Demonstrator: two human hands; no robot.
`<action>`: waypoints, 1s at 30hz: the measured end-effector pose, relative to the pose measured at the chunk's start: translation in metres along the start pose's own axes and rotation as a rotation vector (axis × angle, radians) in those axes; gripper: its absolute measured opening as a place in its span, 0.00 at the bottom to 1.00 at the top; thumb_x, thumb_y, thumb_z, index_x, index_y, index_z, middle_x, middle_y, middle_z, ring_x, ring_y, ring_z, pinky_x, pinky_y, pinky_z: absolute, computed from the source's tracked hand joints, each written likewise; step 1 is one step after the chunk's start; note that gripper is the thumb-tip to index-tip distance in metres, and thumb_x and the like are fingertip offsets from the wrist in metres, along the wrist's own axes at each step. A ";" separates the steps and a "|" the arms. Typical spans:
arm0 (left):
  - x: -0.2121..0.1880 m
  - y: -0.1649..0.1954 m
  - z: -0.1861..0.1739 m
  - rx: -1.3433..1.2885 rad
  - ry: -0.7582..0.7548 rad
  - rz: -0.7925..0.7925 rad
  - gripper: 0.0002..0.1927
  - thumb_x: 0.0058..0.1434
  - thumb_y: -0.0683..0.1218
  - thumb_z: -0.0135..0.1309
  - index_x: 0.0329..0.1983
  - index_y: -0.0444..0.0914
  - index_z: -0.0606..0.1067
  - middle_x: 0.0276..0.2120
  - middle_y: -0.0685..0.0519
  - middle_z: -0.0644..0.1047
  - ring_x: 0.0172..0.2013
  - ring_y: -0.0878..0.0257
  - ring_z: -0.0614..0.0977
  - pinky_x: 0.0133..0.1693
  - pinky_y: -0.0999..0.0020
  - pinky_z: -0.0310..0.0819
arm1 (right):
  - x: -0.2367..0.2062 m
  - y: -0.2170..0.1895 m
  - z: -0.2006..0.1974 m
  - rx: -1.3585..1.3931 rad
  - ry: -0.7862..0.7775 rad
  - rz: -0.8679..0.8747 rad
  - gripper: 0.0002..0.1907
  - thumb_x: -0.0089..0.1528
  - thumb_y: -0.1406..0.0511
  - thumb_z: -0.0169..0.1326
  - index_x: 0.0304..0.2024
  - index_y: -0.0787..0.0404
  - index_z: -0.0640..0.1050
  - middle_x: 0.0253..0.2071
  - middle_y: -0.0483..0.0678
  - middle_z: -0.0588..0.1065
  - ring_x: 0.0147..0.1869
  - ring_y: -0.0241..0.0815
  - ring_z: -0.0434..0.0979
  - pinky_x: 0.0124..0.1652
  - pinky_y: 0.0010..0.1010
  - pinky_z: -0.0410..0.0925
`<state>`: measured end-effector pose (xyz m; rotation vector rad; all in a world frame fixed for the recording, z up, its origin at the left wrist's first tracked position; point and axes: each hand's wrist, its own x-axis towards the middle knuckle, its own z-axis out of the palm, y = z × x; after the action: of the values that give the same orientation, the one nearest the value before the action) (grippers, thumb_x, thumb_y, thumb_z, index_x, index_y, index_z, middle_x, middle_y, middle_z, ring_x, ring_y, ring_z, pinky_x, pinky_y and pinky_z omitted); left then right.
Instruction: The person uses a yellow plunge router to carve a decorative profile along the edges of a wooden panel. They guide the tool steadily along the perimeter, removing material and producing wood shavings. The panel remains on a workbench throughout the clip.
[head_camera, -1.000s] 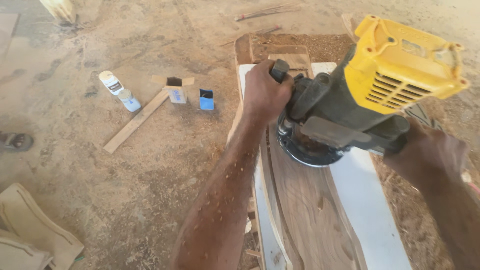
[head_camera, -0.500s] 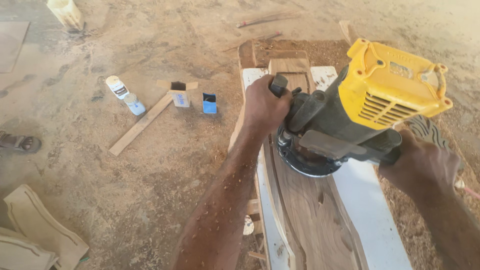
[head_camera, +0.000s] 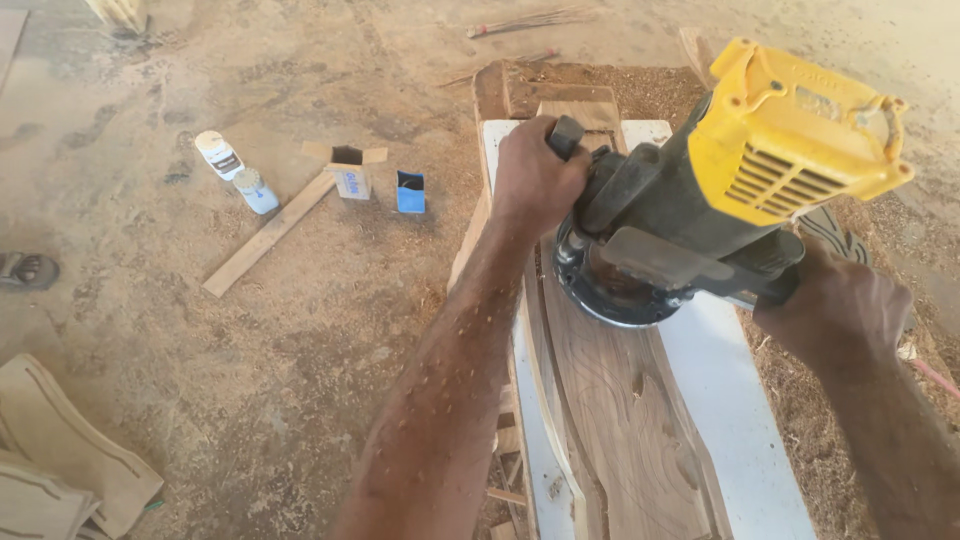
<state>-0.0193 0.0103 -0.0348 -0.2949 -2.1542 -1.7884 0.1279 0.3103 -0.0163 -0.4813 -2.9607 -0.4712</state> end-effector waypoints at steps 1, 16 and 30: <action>-0.001 0.001 -0.002 0.011 -0.009 -0.005 0.09 0.52 0.44 0.57 0.31 0.32 0.77 0.27 0.41 0.80 0.31 0.46 0.83 0.37 0.56 0.76 | -0.002 -0.001 -0.001 -0.009 0.004 -0.004 0.24 0.56 0.52 0.62 0.53 0.50 0.78 0.32 0.48 0.81 0.34 0.48 0.83 0.38 0.46 0.72; 0.004 0.002 -0.003 -0.029 -0.100 -0.107 0.08 0.53 0.44 0.56 0.31 0.32 0.77 0.26 0.42 0.81 0.29 0.49 0.84 0.34 0.57 0.77 | -0.001 0.003 0.008 -0.015 0.018 0.020 0.17 0.57 0.53 0.61 0.43 0.53 0.77 0.27 0.49 0.79 0.32 0.48 0.81 0.40 0.45 0.72; 0.004 0.006 -0.006 -0.018 -0.065 -0.042 0.10 0.52 0.44 0.58 0.31 0.31 0.77 0.28 0.40 0.81 0.32 0.45 0.84 0.38 0.55 0.76 | -0.008 0.000 -0.003 -0.011 0.096 -0.037 0.16 0.58 0.54 0.61 0.42 0.54 0.76 0.22 0.46 0.77 0.24 0.44 0.80 0.31 0.40 0.72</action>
<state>-0.0198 0.0054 -0.0266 -0.3179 -2.2052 -1.8460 0.1357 0.3071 -0.0147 -0.3936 -2.8811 -0.5006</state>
